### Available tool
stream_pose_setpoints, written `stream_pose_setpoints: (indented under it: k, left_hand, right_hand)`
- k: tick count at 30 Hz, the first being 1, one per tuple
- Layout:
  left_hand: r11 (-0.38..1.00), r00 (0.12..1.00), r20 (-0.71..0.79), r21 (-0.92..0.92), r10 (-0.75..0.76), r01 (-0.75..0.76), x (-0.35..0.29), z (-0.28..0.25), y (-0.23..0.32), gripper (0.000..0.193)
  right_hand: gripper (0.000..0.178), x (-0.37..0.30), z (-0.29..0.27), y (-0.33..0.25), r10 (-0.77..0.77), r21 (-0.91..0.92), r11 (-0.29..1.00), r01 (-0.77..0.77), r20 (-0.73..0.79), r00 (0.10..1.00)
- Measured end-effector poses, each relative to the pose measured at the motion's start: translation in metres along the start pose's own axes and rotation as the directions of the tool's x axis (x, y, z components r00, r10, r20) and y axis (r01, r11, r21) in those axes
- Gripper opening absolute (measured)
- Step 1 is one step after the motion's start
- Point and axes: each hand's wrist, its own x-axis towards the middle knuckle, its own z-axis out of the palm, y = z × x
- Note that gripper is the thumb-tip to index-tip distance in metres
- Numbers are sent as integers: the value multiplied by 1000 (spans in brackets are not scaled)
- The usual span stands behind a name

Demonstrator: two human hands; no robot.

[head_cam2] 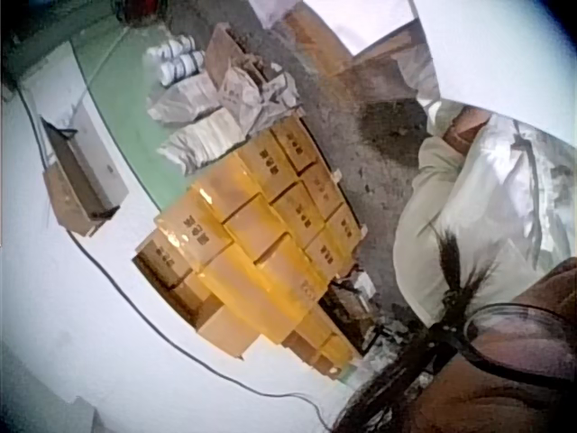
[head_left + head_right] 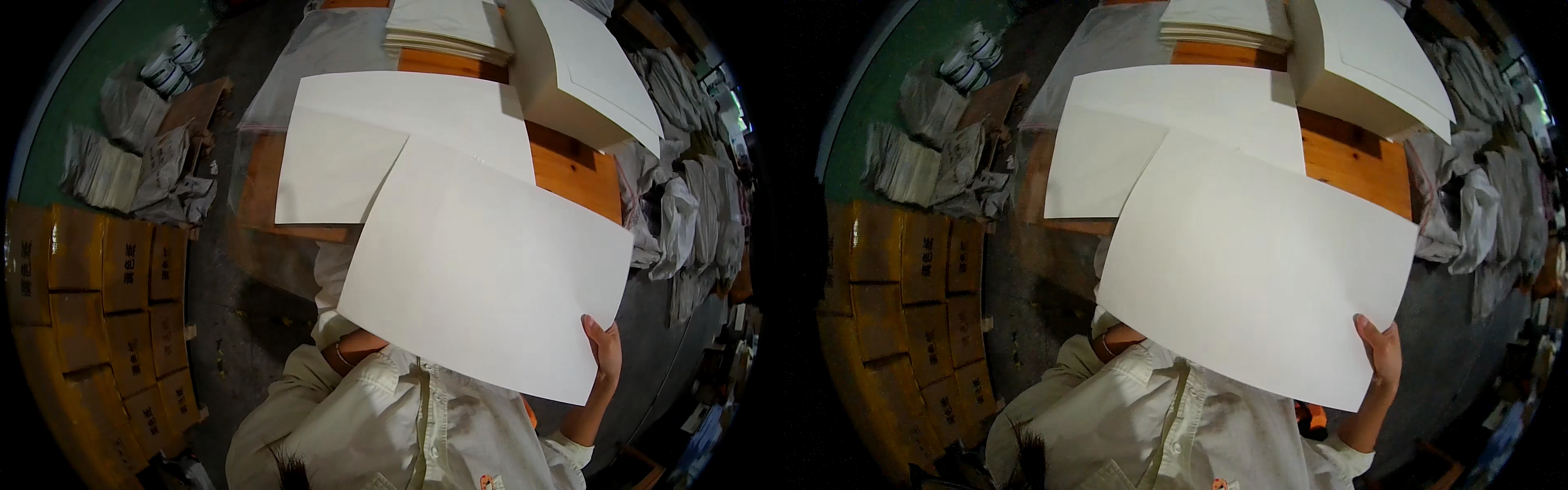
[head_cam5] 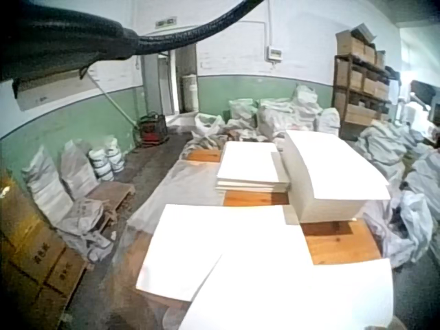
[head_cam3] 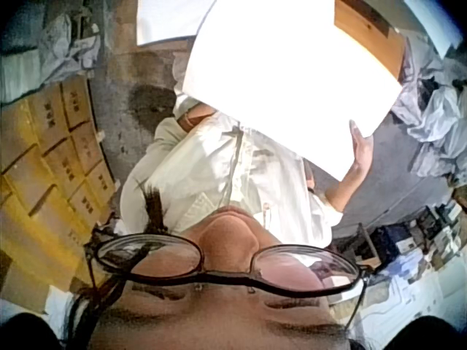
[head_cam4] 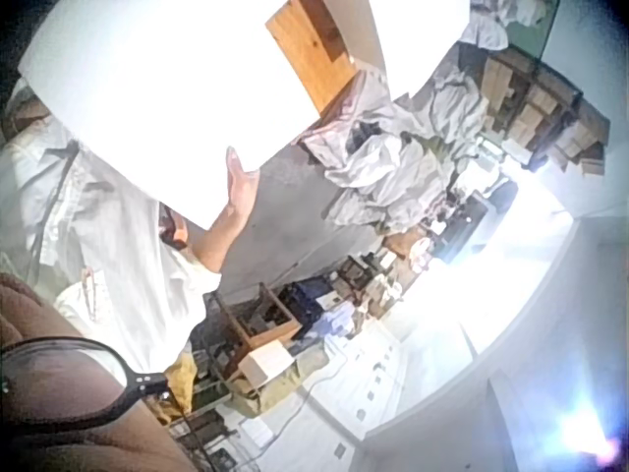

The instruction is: The person sits on the floor at a low wooden table and handles stacks of white paper. They pick up sheets, fold them in half, and place them into clear plastic bags. The person repeats this process, handling the paper and bags by hand.

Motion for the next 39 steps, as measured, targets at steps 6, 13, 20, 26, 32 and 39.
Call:
stream_pose_setpoints:
  k: [6, 13, 20, 26, 32, 39]
  left_hand:
    - [1000, 1000, 18, -17, -19, 19, -1, 5, -2, 35]
    - [998, 998, 45, -45, -45, 47, 3, 13, -7, 35]
    - [993, 991, 105, -71, -86, 94, 23, 28, -15, 36]
    - [988, 983, 147, -85, -114, 128, 43, 48, -30, 36]
    - [983, 978, 161, -104, -132, 150, 35, 46, -28, 36]
    - [977, 972, 185, -125, -148, 173, 30, 47, -27, 37]
  right_hand:
    - [45, 4, -16, -12, 50, -22, 998, -50, -15, 999]
    - [47, 16, -8, -13, 107, -7, 994, -107, 31, 994]
    - [46, 0, -4, 5, 132, 118, 984, -137, 44, 990]
    - [44, -36, 33, 29, 69, 267, 964, -12, -206, 976]
    - [49, -56, 3, 19, 69, 182, 982, -51, -96, 993]
    - [53, -60, 6, 7, 78, 365, 927, -84, 29, 997]
